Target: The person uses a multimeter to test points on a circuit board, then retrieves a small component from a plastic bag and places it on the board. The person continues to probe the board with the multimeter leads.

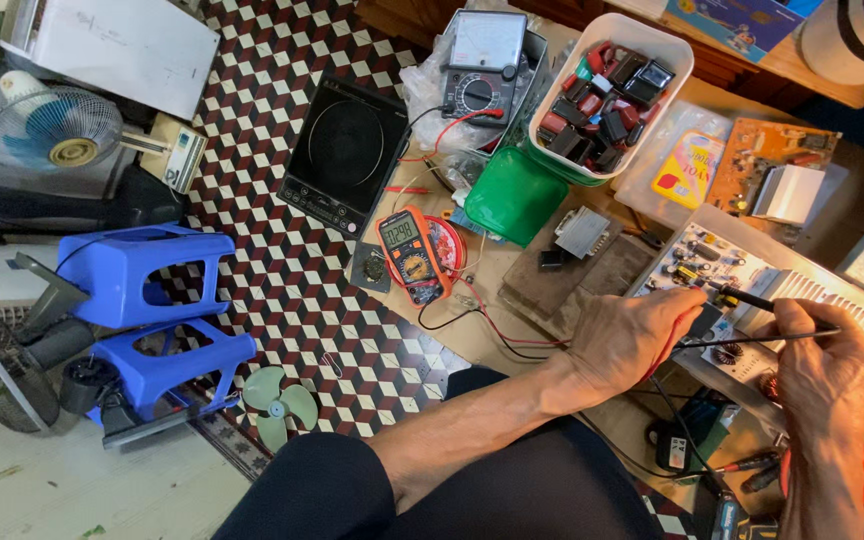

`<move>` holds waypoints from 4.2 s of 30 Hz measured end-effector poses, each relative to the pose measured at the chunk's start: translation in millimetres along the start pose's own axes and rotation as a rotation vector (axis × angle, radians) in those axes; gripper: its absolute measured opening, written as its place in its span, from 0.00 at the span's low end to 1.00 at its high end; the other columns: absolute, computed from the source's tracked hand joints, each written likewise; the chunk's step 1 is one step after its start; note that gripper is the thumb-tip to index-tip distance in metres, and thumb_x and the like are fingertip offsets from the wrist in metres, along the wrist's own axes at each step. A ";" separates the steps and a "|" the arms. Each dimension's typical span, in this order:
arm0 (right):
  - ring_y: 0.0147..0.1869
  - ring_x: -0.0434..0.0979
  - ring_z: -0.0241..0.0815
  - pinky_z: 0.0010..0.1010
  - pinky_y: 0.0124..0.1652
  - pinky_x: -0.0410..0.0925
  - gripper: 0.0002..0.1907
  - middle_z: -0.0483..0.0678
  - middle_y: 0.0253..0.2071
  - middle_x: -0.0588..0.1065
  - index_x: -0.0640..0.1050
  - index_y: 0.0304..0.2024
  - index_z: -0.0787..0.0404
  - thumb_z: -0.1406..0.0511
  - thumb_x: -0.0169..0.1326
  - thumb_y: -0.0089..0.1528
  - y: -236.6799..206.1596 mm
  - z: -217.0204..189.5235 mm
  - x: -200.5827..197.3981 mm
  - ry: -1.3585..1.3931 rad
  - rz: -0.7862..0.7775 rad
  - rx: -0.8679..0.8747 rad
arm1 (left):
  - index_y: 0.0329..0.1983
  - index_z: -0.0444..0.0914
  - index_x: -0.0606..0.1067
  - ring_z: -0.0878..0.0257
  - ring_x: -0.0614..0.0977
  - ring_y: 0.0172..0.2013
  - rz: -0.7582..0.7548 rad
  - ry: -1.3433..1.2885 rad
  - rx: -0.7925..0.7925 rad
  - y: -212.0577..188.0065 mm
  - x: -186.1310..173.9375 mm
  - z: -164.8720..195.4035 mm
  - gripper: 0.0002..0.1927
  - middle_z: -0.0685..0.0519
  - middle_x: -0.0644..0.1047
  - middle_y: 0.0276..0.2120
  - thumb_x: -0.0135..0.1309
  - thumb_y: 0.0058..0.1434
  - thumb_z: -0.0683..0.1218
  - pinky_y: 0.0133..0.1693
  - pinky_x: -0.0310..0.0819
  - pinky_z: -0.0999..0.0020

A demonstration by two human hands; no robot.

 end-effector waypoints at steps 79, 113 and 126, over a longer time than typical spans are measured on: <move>0.36 0.74 0.33 0.27 0.33 0.66 0.15 0.49 0.37 0.79 0.80 0.51 0.67 0.60 0.57 0.75 9.4 4.4 -2.6 -0.107 -0.005 -0.020 | 0.56 0.43 0.76 0.53 0.85 0.33 -0.002 -0.024 -0.034 -0.4 -23.8 -3.9 0.12 0.49 0.82 0.38 0.57 0.70 0.46 0.34 0.78 0.62; 0.36 0.73 0.36 0.31 0.33 0.64 0.17 0.53 0.36 0.78 0.80 0.53 0.66 0.57 0.58 0.73 14.2 20.1 -2.3 -0.151 -0.004 0.056 | 0.54 0.41 0.76 0.53 0.85 0.34 -0.038 -0.034 -0.021 3.0 -21.5 -6.1 0.11 0.47 0.82 0.38 0.55 0.71 0.47 0.34 0.78 0.62; 0.36 0.73 0.35 0.29 0.34 0.64 0.15 0.51 0.36 0.79 0.80 0.51 0.64 0.58 0.56 0.73 16.7 8.7 4.5 -0.079 -0.007 0.085 | 0.49 0.44 0.80 0.51 0.84 0.29 0.001 0.054 -0.039 7.0 -17.4 -8.7 0.09 0.46 0.82 0.32 0.59 0.67 0.49 0.29 0.75 0.58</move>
Point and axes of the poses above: each hand's wrist, its own y-axis towards the middle knuckle, its own x-axis out of the palm, z = x × y, the point moved 4 cm from there along y, towards the middle knuckle
